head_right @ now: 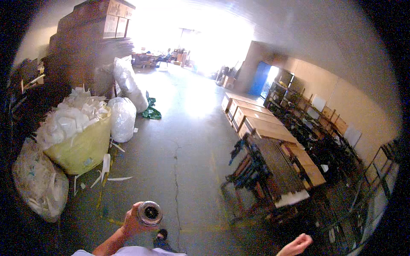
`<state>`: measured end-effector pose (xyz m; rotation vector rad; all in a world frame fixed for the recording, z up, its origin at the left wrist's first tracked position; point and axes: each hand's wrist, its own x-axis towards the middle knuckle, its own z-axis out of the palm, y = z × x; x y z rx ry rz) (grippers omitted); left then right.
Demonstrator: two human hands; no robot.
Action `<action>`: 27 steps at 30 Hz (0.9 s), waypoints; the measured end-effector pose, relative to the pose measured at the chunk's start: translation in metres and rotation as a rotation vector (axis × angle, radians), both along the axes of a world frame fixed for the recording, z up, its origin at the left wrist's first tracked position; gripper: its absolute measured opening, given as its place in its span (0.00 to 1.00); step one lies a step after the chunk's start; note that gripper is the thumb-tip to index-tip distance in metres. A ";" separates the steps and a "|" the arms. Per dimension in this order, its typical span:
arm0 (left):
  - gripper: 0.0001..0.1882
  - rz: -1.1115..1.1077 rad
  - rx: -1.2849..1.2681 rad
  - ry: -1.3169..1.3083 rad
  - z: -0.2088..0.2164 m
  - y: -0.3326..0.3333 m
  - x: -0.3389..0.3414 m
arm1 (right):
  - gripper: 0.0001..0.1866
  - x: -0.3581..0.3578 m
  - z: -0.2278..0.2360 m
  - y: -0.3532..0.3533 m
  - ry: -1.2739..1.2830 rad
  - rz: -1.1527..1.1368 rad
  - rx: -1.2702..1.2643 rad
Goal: The person uses a utility knife to cut a label on a large cylindrical roll of material. They then wrap the roll in a clear plastic bag and place it with other wrapped rolls. The person also walks through the workshop carrying a water bottle.
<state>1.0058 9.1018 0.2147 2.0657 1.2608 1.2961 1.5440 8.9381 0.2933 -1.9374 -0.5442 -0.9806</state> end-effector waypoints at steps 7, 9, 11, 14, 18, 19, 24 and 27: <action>0.51 0.125 -0.187 0.115 0.013 0.240 -0.016 | 0.09 -0.119 -0.134 0.447 0.391 0.771 -0.244; 0.51 0.184 -0.233 0.160 0.009 0.294 -0.032 | 0.09 -0.186 -0.137 0.554 0.523 1.283 -0.582; 0.52 0.298 -0.170 0.140 -0.001 0.354 -0.043 | 0.08 -0.233 -0.133 0.661 0.568 1.438 -0.613; 0.46 0.412 -0.189 0.093 -0.014 0.465 -0.049 | 0.08 -0.228 -0.185 0.791 0.631 1.416 -0.601; 0.46 0.330 -0.118 0.012 -0.016 0.646 -0.029 | 0.08 -0.107 -0.342 0.891 0.836 1.219 -0.685; 0.47 0.274 -0.089 -0.022 -0.014 0.696 -0.024 | 0.08 -0.066 -0.376 0.880 0.971 1.070 -0.771; 0.44 0.178 -0.099 -0.129 -0.003 0.944 0.009 | 0.10 0.012 -0.394 0.847 1.623 0.023 -0.804; 0.47 0.049 -0.073 0.088 -0.026 1.080 0.017 | 0.10 0.025 -0.389 0.931 1.657 -0.170 -0.994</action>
